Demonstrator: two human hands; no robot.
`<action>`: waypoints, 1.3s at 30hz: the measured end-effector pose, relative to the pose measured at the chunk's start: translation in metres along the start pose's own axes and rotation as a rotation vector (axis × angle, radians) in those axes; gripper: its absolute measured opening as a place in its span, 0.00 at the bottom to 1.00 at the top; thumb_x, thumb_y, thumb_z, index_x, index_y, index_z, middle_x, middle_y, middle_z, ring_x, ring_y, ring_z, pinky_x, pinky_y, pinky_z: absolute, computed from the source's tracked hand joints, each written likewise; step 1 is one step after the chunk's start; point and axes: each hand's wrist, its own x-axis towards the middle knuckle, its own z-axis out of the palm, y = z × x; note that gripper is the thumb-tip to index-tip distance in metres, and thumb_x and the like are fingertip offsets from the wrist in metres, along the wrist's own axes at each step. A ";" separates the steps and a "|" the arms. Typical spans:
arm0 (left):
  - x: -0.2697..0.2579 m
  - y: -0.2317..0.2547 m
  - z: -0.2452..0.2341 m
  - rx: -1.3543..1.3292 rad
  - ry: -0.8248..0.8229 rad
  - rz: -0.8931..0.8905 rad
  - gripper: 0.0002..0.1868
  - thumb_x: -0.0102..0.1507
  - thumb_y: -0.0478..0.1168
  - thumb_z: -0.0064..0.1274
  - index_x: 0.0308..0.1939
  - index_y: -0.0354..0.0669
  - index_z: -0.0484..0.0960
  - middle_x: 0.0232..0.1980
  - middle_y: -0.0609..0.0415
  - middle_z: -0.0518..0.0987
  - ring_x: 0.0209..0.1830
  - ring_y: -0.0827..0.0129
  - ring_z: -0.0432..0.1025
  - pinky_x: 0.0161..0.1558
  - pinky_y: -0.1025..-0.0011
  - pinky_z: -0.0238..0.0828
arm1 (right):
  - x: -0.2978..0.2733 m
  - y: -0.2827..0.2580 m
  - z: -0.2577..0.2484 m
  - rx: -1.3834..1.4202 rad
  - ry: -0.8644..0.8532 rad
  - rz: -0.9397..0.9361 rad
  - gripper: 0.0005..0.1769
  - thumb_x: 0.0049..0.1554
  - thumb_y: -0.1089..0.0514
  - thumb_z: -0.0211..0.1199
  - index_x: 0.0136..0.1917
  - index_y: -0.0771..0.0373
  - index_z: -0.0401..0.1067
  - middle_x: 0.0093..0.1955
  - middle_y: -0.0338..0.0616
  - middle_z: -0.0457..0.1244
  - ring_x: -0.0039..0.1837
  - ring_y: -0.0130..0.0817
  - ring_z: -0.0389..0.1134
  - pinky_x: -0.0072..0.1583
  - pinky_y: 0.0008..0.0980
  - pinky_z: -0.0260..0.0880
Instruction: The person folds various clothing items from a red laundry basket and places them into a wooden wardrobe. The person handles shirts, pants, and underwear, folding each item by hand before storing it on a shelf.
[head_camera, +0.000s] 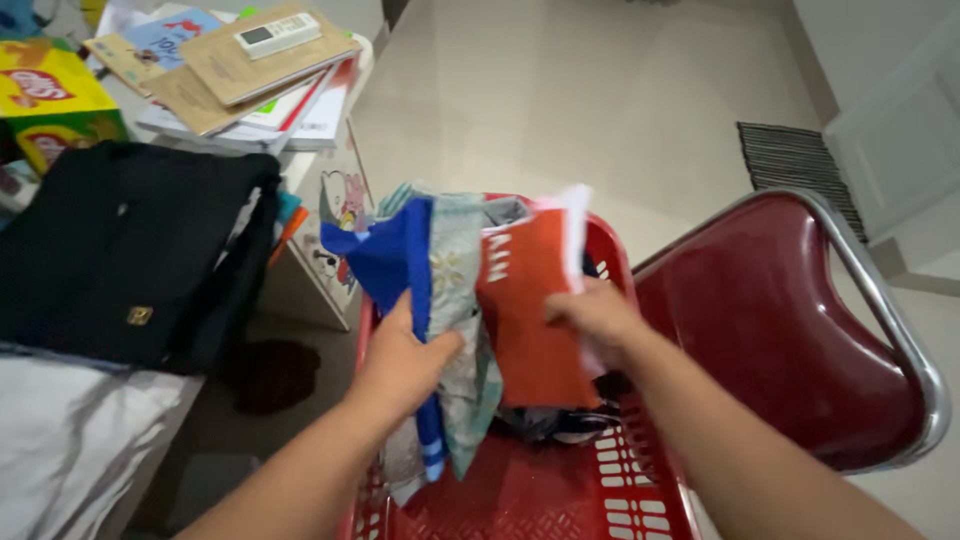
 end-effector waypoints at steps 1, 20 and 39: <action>0.000 0.003 0.009 0.016 0.006 -0.025 0.30 0.56 0.37 0.59 0.63 0.43 0.75 0.50 0.51 0.86 0.49 0.66 0.80 0.52 0.69 0.74 | -0.016 -0.010 0.019 -0.104 -0.013 0.025 0.16 0.46 0.65 0.67 0.50 0.69 0.77 0.44 0.47 0.71 0.44 0.35 0.72 0.49 0.34 0.74; 0.015 -0.005 0.020 0.146 0.421 -0.370 0.60 0.38 0.48 0.79 0.67 0.30 0.62 0.57 0.37 0.78 0.53 0.58 0.77 0.53 0.65 0.74 | -0.066 -0.022 0.095 0.085 -0.396 -0.029 0.16 0.55 0.59 0.58 0.58 0.60 0.70 0.43 0.36 0.62 0.44 0.25 0.60 0.45 0.28 0.61; -0.040 0.088 -0.043 0.266 0.064 -0.066 0.27 0.43 0.35 0.64 0.48 0.36 0.83 0.37 0.51 0.88 0.35 0.72 0.82 0.40 0.71 0.78 | -0.044 -0.010 0.106 0.848 -0.631 0.339 0.31 0.61 0.41 0.53 0.72 0.56 0.60 0.75 0.56 0.58 0.71 0.47 0.62 0.66 0.50 0.64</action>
